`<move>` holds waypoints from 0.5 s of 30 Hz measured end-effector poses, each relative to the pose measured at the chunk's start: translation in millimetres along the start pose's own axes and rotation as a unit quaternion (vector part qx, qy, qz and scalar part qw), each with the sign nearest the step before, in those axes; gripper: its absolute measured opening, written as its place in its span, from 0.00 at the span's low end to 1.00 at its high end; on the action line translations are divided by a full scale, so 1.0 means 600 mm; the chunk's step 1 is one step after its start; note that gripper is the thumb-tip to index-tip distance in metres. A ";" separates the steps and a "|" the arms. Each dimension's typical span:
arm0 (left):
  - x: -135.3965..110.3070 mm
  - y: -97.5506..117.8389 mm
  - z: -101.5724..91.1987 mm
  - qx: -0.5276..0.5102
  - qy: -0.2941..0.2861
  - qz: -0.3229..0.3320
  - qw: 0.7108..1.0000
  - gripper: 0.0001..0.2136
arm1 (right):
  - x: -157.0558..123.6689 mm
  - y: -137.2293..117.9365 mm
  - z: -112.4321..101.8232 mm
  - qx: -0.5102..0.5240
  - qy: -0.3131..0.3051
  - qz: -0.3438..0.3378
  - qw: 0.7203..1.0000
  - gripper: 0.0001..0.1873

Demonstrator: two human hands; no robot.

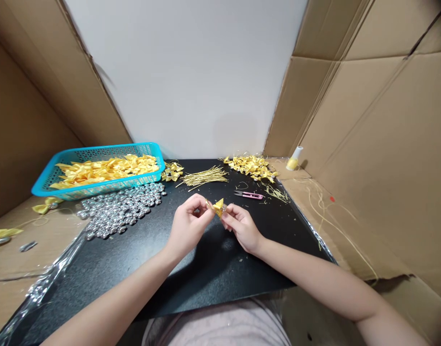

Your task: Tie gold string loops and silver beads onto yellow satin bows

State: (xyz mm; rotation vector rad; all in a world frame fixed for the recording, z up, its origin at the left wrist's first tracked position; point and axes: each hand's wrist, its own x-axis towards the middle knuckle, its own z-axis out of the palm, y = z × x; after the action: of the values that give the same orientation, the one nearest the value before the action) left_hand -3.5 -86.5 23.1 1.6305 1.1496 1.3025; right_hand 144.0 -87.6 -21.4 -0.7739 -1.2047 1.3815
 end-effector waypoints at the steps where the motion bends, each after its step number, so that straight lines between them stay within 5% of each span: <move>1: 0.000 0.000 0.000 -0.001 0.001 -0.001 1.000 0.10 | 0.000 0.001 0.000 0.000 0.000 -0.001 1.000 0.17; 8: 0.004 -0.001 0.000 0.006 -0.001 -0.013 1.000 0.10 | -0.002 0.006 -0.003 0.038 -0.013 -0.008 0.999 0.13; 15: 0.006 0.003 0.001 -0.077 -0.038 -0.094 0.992 0.11 | -0.002 -0.004 0.004 0.087 -0.008 0.020 0.996 0.15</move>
State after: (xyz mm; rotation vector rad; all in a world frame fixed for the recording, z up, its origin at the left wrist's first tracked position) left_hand -2.2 -83.6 25.7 1.4126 1.0995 1.1679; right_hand 142.8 -89.6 -18.8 -0.6680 -1.0694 1.5063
